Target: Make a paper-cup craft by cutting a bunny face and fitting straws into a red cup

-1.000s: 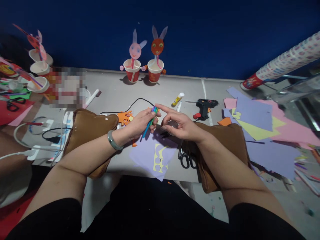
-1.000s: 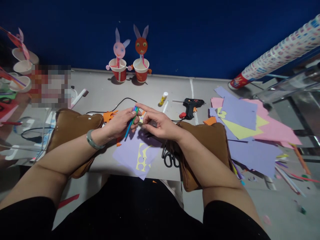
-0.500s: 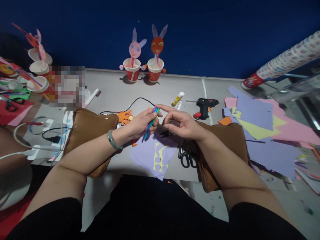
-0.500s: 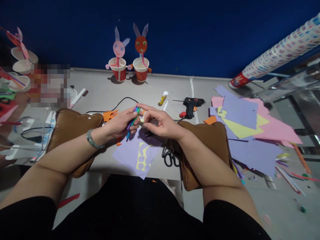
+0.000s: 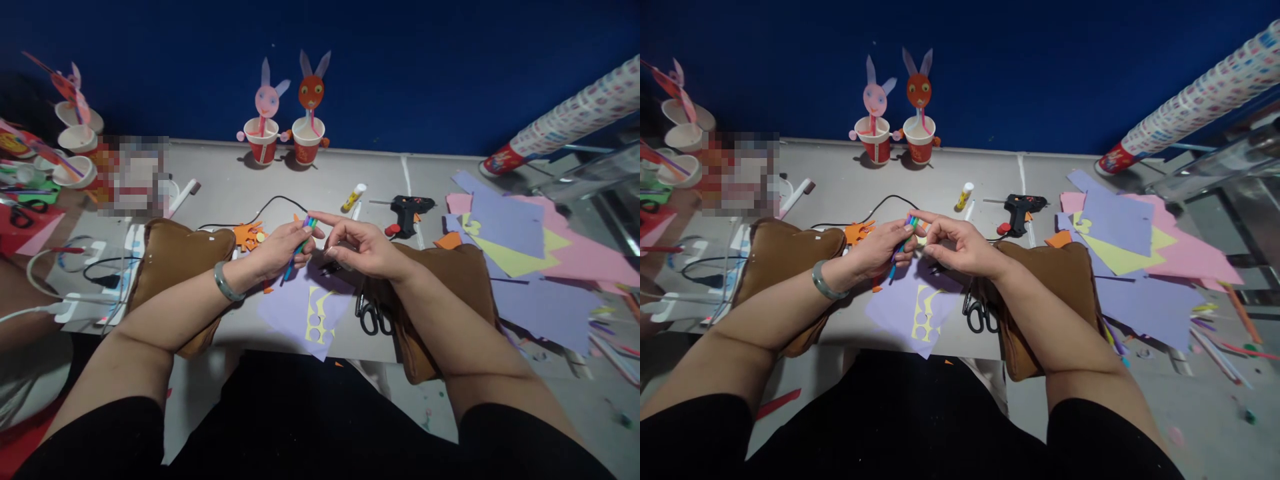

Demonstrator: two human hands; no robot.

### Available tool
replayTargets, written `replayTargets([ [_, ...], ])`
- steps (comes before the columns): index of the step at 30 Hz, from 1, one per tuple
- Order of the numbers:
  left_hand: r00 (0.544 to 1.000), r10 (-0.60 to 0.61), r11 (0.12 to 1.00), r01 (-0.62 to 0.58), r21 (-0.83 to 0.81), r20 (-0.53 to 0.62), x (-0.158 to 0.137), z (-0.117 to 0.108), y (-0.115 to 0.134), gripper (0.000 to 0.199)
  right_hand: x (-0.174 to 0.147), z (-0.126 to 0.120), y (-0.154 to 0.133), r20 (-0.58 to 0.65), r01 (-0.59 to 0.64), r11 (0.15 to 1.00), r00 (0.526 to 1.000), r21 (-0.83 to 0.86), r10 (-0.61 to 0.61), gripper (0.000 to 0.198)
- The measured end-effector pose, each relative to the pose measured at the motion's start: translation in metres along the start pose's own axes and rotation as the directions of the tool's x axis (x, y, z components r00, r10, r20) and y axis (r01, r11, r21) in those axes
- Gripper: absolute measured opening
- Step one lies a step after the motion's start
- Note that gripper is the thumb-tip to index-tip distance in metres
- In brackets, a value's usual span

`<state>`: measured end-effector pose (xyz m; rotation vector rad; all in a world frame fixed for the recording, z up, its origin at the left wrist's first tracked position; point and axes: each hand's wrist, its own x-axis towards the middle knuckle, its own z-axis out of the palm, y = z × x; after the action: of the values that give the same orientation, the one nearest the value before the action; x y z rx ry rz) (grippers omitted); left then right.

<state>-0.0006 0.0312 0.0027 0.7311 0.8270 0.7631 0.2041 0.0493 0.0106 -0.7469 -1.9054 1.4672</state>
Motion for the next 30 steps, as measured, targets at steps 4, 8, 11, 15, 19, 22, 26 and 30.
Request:
replayTargets([
  [4, 0.999, 0.033, 0.998, -0.034, 0.053, 0.023, 0.003, -0.003, -0.003, 0.016, 0.0, -0.001, 0.0, -0.007, -0.021, 1.0, 1.0, -0.005, 0.021, 0.025],
  [8, 0.998, 0.036, 0.997, -0.039, 0.064, 0.046, 0.005, -0.005, -0.004, 0.018, 0.0, -0.002, -0.002, -0.046, 0.016, 0.999, 0.999, -0.038, -0.018, 0.023],
  [11, 0.997, 0.042, 0.997, -0.047, 0.069, 0.063, 0.005, -0.005, -0.005, 0.018, 0.001, -0.003, -0.001, -0.03, 0.007, 0.999, 1.0, -0.047, -0.008, 0.021],
  [15, 0.995, 0.072, 0.992, -0.078, 0.1, 0.069, 0.004, -0.004, -0.006, 0.019, 0.0, -0.003, 0.002, 0.018, -0.013, 1.0, 1.0, -0.026, 0.013, 0.022],
  [19, 0.994, 0.083, 0.985, -0.092, 0.146, 0.068, 0.003, -0.005, -0.008, 0.02, 0.0, -0.002, 0.004, 0.022, -0.034, 0.999, 0.999, -0.009, 0.034, 0.026],
  [22, 0.994, 0.084, 0.979, -0.094, 0.181, 0.064, 0.004, -0.008, -0.01, 0.021, 0.0, -0.002, 0.003, 0.033, -0.036, 0.999, 0.999, -0.011, 0.036, 0.026],
  [26, 0.992, 0.116, 0.966, -0.126, 0.225, 0.059, 0.007, -0.011, -0.012, 0.02, 0.001, -0.001, 0.0, -0.01, -0.025, 0.999, 1.0, -0.027, 0.025, 0.026],
  [30, 0.98, 0.192, 0.929, -0.199, 0.312, 0.055, 0.009, -0.011, -0.013, 0.022, 0.004, 0.0, 0.0, -0.168, -0.033, 0.998, 0.985, -0.062, 0.022, 0.026],
])
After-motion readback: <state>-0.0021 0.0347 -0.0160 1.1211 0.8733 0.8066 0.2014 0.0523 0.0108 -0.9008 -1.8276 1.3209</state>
